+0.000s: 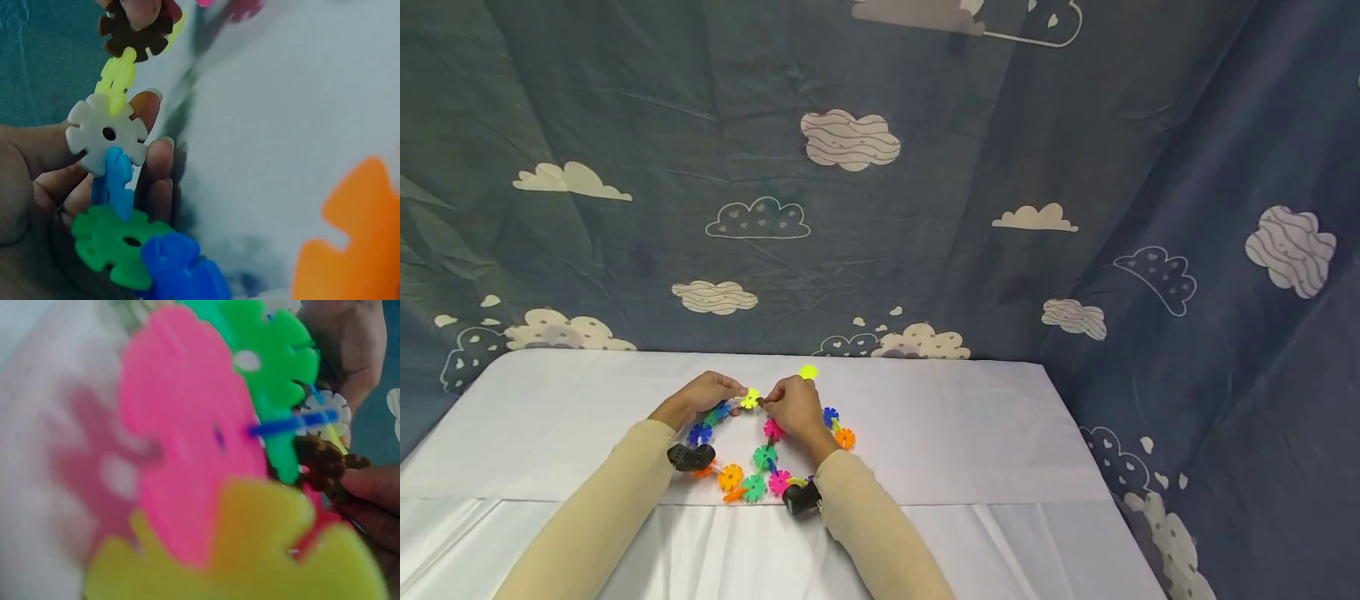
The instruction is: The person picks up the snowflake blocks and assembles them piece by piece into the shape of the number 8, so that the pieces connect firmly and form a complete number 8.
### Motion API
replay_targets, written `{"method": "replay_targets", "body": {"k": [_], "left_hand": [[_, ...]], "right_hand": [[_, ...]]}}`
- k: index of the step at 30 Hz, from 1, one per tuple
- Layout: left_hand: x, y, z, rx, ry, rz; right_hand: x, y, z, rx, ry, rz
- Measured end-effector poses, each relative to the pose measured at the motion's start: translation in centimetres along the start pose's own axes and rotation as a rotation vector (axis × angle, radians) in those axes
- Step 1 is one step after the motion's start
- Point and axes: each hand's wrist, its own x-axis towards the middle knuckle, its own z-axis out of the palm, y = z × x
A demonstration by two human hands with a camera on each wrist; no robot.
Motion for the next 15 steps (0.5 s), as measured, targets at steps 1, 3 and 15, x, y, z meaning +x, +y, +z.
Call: {"method": "replay_targets", "body": {"k": [1,3,15], "left_hand": [[0.0,0.0,0.1,-0.007,0.012,0.001],[-0.1,0.0,0.3,-0.016,0.033,0.006],[0.0,-0.3,0.3,0.017,0.06,-0.005]], "right_hand": [[-0.1,0.0,0.2,0.001,0.013,-0.001],[-0.2,0.0,0.4,0.002,0.042,-0.009],[-0.1,0.2,1.4,0.028,0.088,-0.039]]}}
